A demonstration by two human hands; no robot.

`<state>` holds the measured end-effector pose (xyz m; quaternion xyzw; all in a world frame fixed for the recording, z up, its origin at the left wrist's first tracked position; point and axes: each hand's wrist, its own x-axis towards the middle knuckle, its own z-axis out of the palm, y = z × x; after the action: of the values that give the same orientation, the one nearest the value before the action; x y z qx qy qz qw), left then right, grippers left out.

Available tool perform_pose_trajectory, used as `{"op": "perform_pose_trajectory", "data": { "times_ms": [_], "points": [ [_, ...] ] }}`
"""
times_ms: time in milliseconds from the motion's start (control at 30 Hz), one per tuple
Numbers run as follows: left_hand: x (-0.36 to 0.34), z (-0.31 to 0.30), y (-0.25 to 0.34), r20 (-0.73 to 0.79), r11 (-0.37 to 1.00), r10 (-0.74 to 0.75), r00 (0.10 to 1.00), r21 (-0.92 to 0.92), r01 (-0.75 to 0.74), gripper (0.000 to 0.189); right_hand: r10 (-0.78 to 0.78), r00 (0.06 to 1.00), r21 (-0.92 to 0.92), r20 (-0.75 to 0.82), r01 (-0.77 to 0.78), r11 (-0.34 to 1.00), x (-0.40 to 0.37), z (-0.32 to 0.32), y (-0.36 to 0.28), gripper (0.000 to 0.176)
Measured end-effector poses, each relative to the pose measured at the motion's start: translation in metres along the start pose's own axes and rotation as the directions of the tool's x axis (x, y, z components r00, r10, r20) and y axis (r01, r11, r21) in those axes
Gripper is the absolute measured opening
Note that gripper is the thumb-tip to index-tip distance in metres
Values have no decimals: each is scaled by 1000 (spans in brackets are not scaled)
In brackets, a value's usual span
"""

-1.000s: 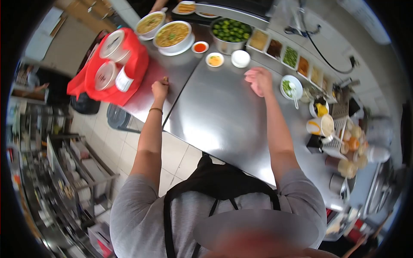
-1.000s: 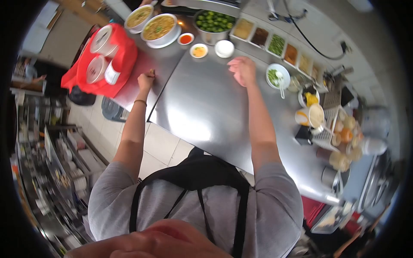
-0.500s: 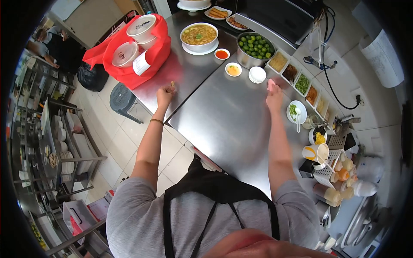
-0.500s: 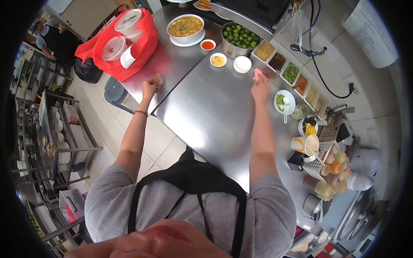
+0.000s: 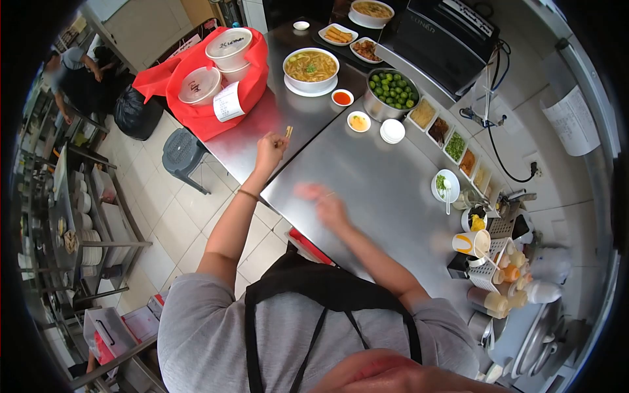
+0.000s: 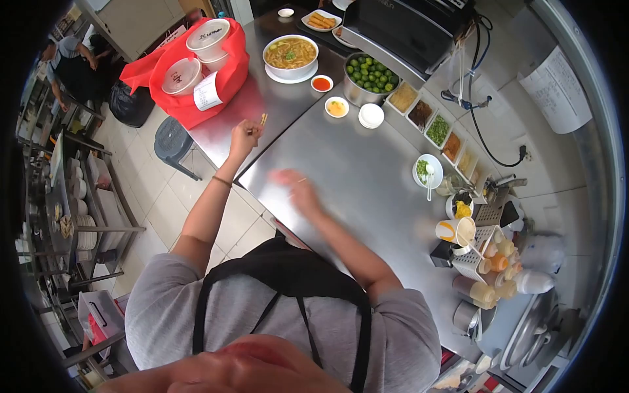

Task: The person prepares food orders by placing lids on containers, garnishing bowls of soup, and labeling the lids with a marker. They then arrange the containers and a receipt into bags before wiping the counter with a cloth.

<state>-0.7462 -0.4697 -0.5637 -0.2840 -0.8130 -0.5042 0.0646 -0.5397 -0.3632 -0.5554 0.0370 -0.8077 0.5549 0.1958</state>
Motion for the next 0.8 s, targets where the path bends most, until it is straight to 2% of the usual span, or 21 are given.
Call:
{"op": "perform_pose_trajectory", "data": {
  "times_ms": [33, 67, 100, 133, 167, 233, 300, 333, 367, 400, 433, 467, 500, 567, 633, 667, 700, 733, 767, 800],
  "points": [
    [-6, -7, 0, -2, 1000, 3, 1000, -5, -3, 8, -161, 983, -115, -83, 151, 982, 8, -23, 37, 40],
    [-11, -15, 2, 57, 992, -113, 992, -43, 116, 9, -100, 982, -474, -160, 13, 881, 6, -48, 53, 32],
    [-17, -22, 3, 119, 970, -224, 967, -74, 233, 10, -81, 984, -654, -158, -43, 755, 9, -73, 60, 34],
    [-23, -27, 1, 116, 970, -218, 969, -81, 228, 10, -62, 985, -802, -162, -95, 590, 15, -87, 65, 38],
    [-27, -30, -1, 142, 967, -223, 964, -90, 237, 10, -72, 984, -808, -162, -91, 582, 21, -84, 77, 38],
    [-28, -28, 2, 162, 965, -214, 963, -116, 234, 10, -13, 994, -950, -108, -99, 296, 37, -72, 96, 52],
    [-25, -22, 13, 192, 991, -80, 978, -88, 98, 11, -17, 999, -922, -35, -25, 385, 60, -30, 78, 54],
    [-22, -16, 20, 242, 986, -130, 962, -71, 151, 11, -39, 999, -897, 13, 29, 442, 61, 0, 81, 52],
    [-18, -9, 24, 245, 986, -125, 961, -74, 147, 11, -16, 989, -903, 144, 138, 407, 59, 25, 57, 50],
    [-15, 0, 27, 265, 990, -54, 963, -111, 86, 11, 13, 963, -895, 271, 247, 373, 50, 47, 32, 48],
    [-12, 9, 31, 283, 988, 19, 959, -151, 25, 12, 34, 919, -780, 392, 312, 543, 30, 67, 36, 53],
    [-9, 17, 38, 284, 987, 26, 958, -159, 21, 12, 4, 869, -678, 496, 384, 627, 21, 73, 18, 52],
    [-7, 24, 44, 324, 986, 68, 944, -169, -14, 11, 9, 870, -685, 493, 381, 620, 14, 70, 5, 52],
    [-5, 42, 54, 368, 982, 114, 923, -185, -48, 10, -41, 858, -597, 512, 389, 701, -2, 56, -8, 52],
    [-9, 65, 56, 442, 968, 237, 865, -184, -172, 7, 33, 935, -722, 352, 249, 645, -12, 23, -11, 51],
    [-14, 74, 59, 445, 968, 238, 864, -186, -171, 7, 37, 936, -724, 350, 245, 645, -24, 3, -10, 51],
    [-18, 83, 63, 489, 961, 271, 829, -191, -201, 7, 22, 990, -798, 141, 100, 594, -38, -21, -7, 44],
    [-23, 93, 68, 531, 953, 302, 791, -198, -231, 7, -5, 997, -838, -73, -58, 542, -54, -45, -6, 38],
    [-27, 103, 72, 532, 952, 304, 791, -203, -229, 7, -1, 976, -815, -219, -182, 550, -74, -68, -10, 36],
    [-33, 114, 75, 589, 954, 301, 750, -189, -235, 8, 5, 933, -774, -360, -302, 557, -99, -88, -18, 35]
  ]
}}
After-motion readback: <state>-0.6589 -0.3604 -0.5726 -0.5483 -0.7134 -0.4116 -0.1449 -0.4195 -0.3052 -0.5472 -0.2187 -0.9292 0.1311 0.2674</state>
